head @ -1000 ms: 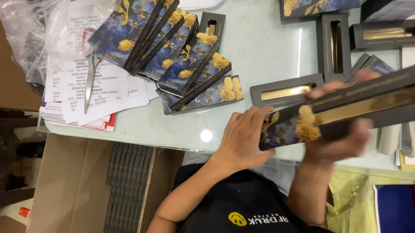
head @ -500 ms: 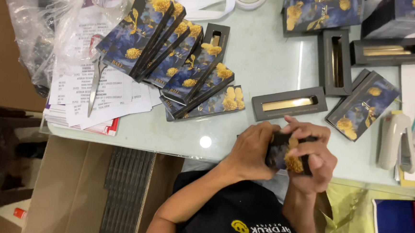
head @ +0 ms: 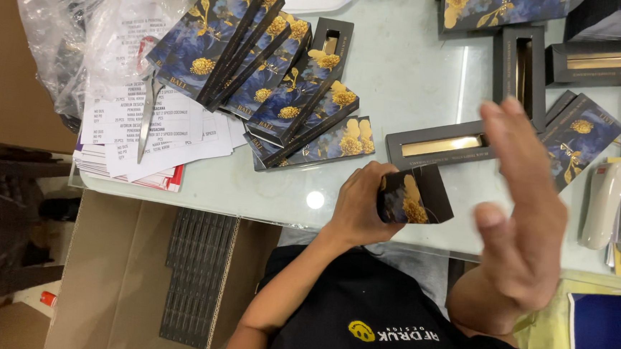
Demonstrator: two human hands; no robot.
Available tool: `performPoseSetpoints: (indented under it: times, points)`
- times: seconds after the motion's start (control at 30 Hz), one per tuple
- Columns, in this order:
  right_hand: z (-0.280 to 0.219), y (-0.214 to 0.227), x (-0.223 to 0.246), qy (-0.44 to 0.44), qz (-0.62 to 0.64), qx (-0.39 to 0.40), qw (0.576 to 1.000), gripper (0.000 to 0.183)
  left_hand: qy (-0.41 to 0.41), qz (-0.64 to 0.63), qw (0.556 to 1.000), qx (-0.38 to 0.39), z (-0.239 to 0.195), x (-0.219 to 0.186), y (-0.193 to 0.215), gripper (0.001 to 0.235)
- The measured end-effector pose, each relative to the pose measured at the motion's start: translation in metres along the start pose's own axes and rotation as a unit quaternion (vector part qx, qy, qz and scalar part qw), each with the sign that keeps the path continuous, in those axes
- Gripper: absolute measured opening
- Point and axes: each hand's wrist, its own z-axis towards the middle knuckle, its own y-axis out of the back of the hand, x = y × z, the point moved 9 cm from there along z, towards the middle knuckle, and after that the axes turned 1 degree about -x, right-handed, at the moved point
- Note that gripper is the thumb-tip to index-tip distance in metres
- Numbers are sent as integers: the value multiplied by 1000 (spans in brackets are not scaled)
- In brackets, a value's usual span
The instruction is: The person packs small rectangular boxes with floral designs into larger black boxes. They repeatedly pick up a small box, slide it into a larger box, and place the assembled unit on the table.
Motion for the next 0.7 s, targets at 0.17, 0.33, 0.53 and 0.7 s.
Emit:
performPoseSetpoints:
  times: [0.17,0.33,0.53,0.7]
  points:
    - [15,-80,-18,-1,-87,239,967,72,-4,22,1000,-19,2,-2,5,53]
    - [8,-111,-32,26,-105,263,959,66,-5,58,997,-58,-1,3,12,45]
    - [-12,-121,-95,-67,14,200,977,49,-28,192,979,-62,4,10,18,44]
    - [-5,-98,-87,-150,350,66,922,71,-7,146,989,-19,4,17,13,85]
